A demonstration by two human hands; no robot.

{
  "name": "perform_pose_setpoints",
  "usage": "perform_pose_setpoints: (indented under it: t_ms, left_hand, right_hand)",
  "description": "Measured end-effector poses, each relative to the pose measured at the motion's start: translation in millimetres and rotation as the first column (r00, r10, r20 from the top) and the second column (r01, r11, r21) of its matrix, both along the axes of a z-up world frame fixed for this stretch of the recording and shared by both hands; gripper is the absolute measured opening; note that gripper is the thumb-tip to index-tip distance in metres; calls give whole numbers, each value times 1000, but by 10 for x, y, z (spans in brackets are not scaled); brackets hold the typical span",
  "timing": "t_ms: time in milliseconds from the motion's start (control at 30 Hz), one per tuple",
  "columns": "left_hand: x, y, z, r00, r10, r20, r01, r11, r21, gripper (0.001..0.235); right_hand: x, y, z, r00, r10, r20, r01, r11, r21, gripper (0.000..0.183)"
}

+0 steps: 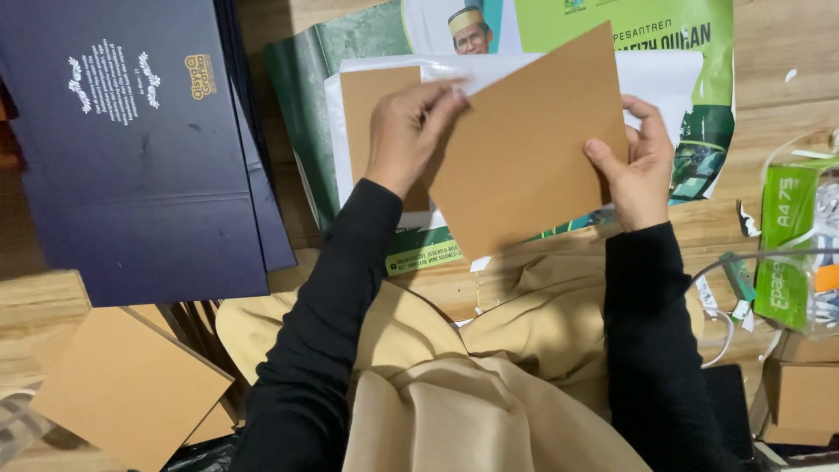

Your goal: The person places cardboard pieces onto a large printed paper sheet, aligns them within the layout, and presses them down by hand.

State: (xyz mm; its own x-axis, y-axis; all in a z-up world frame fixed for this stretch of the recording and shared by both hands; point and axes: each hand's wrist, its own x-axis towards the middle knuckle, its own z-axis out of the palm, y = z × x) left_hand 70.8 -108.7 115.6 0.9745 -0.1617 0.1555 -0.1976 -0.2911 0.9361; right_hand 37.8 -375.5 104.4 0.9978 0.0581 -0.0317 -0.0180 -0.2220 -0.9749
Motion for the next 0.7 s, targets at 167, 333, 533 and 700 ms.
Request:
perform_pose_setpoints:
  t_ms: [167, 333, 533, 700]
  left_hand:
    - [0, 242, -497, 982, 116, 151, -163, 922, 351, 46]
    - [-217, 375, -828, 996, -41, -81, 77, 859, 506, 64]
    - [-261, 432, -947, 986, -131, -107, 169, 795, 582, 83]
    - [-273, 427, -961, 983, -143, -113, 182, 778, 602, 89]
  right_hand:
    - [100, -298, -539, 954, -299, 37, 286, 938, 195, 42]
    - [76, -61, -664, 952, -308, -1, 305, 942, 138, 48]
    - [72, 111, -724, 965, -261, -4, 261, 963, 60, 48]
    - [38, 125, -807, 960, -266, 82, 270, 962, -43, 49]
